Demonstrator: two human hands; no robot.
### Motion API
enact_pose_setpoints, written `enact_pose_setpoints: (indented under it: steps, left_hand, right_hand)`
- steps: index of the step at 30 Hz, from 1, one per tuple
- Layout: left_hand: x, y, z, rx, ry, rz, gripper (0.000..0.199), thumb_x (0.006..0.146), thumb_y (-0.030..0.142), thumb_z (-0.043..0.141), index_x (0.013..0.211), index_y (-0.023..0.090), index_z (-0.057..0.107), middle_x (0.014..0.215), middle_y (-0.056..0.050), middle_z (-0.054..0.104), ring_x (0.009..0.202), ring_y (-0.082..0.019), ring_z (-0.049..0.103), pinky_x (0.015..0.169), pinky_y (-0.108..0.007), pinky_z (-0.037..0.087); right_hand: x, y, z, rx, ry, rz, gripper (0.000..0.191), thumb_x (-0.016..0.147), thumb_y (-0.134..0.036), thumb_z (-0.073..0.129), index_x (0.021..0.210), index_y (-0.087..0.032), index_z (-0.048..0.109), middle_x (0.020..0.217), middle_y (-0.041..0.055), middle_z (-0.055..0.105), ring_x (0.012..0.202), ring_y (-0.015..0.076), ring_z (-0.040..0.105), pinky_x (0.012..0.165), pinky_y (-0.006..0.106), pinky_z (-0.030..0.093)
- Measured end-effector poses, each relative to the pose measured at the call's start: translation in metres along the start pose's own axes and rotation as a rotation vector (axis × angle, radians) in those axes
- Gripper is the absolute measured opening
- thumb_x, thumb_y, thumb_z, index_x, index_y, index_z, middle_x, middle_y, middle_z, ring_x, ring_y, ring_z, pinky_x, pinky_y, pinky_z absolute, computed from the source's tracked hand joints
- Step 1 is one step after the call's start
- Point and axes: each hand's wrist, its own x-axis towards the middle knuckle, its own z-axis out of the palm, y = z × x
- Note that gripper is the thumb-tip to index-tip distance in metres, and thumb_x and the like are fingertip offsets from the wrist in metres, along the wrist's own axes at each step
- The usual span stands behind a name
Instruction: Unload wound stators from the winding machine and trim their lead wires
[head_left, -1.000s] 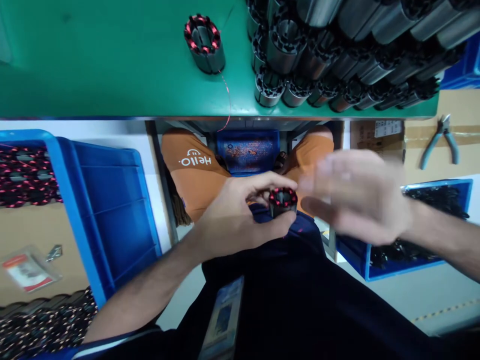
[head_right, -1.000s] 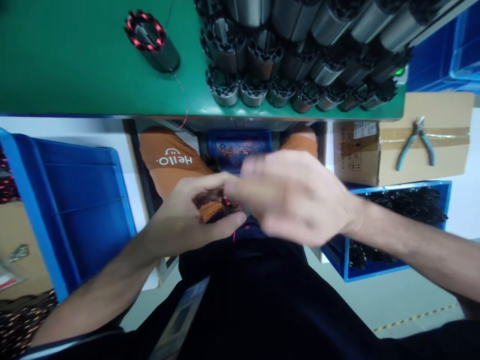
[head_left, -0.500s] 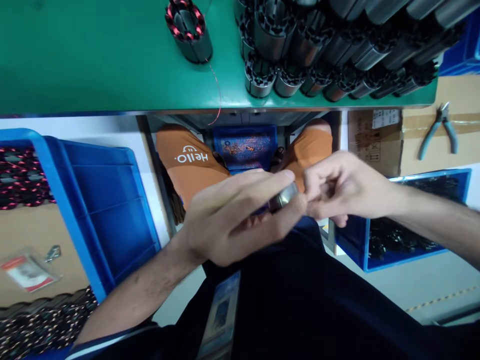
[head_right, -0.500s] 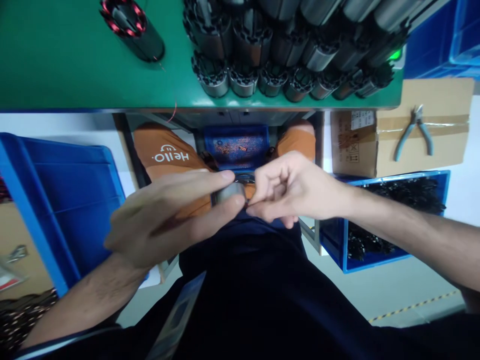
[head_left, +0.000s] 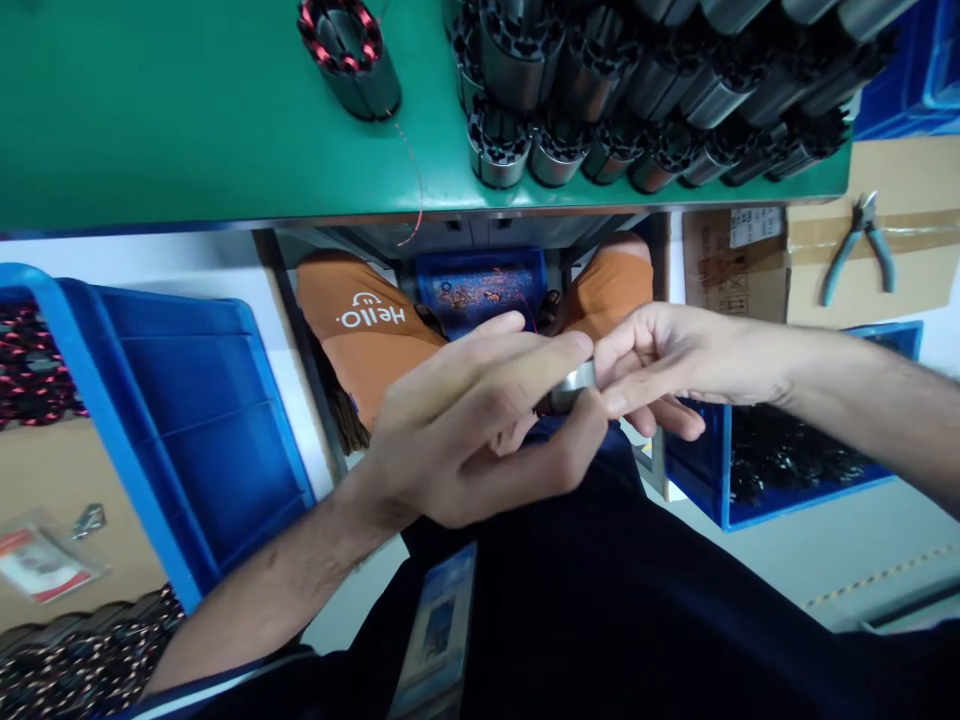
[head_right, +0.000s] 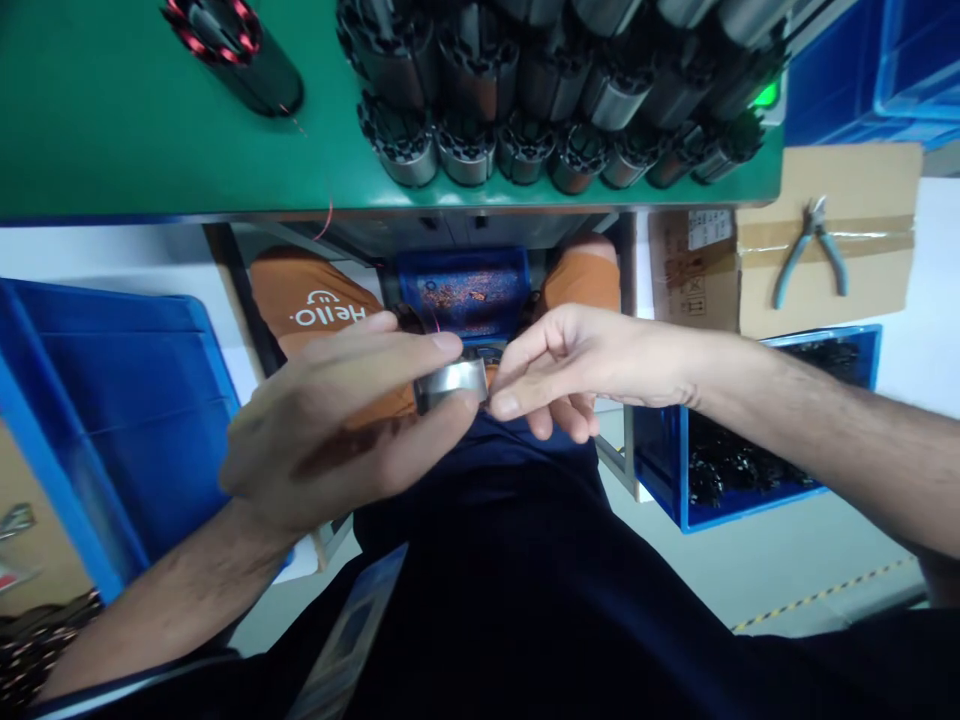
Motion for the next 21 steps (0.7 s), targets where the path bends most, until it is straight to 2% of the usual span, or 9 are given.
enact_pose_setpoints:
  steps: [2,4,6,8,11,14,16,18,21]
  left_hand:
    - [0.002,0.002,-0.001,0.046,-0.044,0.027,0.023,0.108,0.014,0.082,0.128,0.025,0.082,0.13,-0.005,0.091,0.117,-0.021,0.09,0.12,-0.038,0.075]
    - [0.004,0.005,-0.003,-0.026,-0.113,-0.182,0.023,0.107,0.025,0.084,0.129,0.024,0.081,0.121,-0.003,0.092,0.105,-0.021,0.091,0.102,-0.032,0.078]
    - [0.005,0.008,-0.004,-0.217,-0.209,-0.469,0.028,0.104,0.029,0.087,0.13,0.025,0.079,0.114,0.0,0.091,0.095,-0.019,0.09,0.089,-0.027,0.076]
    - [0.004,0.009,-0.004,-0.365,-0.214,-0.581,0.03,0.104,0.025,0.089,0.132,0.025,0.078,0.117,0.0,0.091,0.098,-0.018,0.089,0.09,-0.027,0.075]
    - [0.0,0.005,-0.004,-0.286,-0.097,-0.444,0.022,0.111,0.023,0.087,0.131,0.028,0.079,0.131,-0.004,0.089,0.116,-0.02,0.088,0.102,-0.033,0.075]
    - [-0.002,0.001,-0.002,-0.144,-0.027,-0.259,0.015,0.111,0.019,0.088,0.12,0.029,0.081,0.132,-0.002,0.087,0.115,-0.018,0.087,0.117,-0.035,0.073]
    - [-0.002,0.0,-0.001,-0.074,0.003,-0.095,0.019,0.105,0.011,0.089,0.115,0.026,0.083,0.129,-0.002,0.087,0.112,-0.019,0.088,0.125,-0.037,0.071]
    - [-0.001,0.001,-0.001,-0.035,-0.004,0.005,0.025,0.103,0.006,0.088,0.116,0.027,0.085,0.128,-0.001,0.089,0.115,-0.02,0.09,0.123,-0.038,0.073]
    - [0.0,0.005,-0.002,-0.032,-0.084,-0.128,0.022,0.106,0.023,0.092,0.126,0.027,0.085,0.12,-0.001,0.091,0.107,-0.022,0.092,0.099,-0.031,0.078]
  right_hand:
    - [0.002,-0.002,0.01,-0.182,0.102,-0.137,0.045,0.101,-0.063,0.096,0.089,-0.022,0.083,0.069,-0.002,0.076,0.046,0.0104,0.06,0.043,0.025,0.048]
    - [-0.003,-0.01,0.018,-0.376,0.252,-0.273,0.047,0.099,-0.057,0.099,0.076,-0.024,0.073,0.065,-0.0051,0.068,0.052,0.009,0.054,0.049,0.025,0.047]
    - [-0.01,-0.021,0.022,-0.519,0.352,-0.338,0.051,0.096,-0.047,0.103,0.067,-0.025,0.068,0.059,-0.0064,0.054,0.053,0.0084,0.04,0.048,0.026,0.037]
    - [-0.019,-0.028,0.019,-0.643,0.421,-0.426,0.048,0.091,-0.043,0.108,0.067,-0.026,0.07,0.058,-0.0058,0.052,0.054,0.0087,0.037,0.046,0.027,0.031]
    - [-0.024,-0.027,0.005,-0.532,0.426,-0.461,0.042,0.085,-0.051,0.113,0.08,-0.025,0.08,0.081,-0.0009,0.075,0.066,0.0107,0.063,0.052,0.023,0.051]
    - [-0.016,-0.014,-0.005,-0.136,0.226,-0.193,0.047,0.094,-0.064,0.104,0.092,-0.02,0.087,0.091,0.0064,0.084,0.069,0.0162,0.076,0.053,0.025,0.063]
    - [-0.007,-0.004,-0.004,0.003,0.086,-0.053,0.049,0.099,-0.068,0.099,0.096,-0.019,0.09,0.085,0.0071,0.085,0.058,0.0154,0.074,0.045,0.024,0.058]
    - [-0.001,0.001,0.003,-0.004,0.026,-0.061,0.046,0.101,-0.066,0.096,0.096,-0.021,0.089,0.078,0.0038,0.083,0.048,0.0125,0.067,0.041,0.023,0.051]
    - [-0.001,-0.003,0.016,-0.264,0.219,-0.267,0.042,0.097,-0.057,0.102,0.079,-0.025,0.081,0.066,-0.004,0.073,0.048,0.0099,0.059,0.043,0.024,0.051]
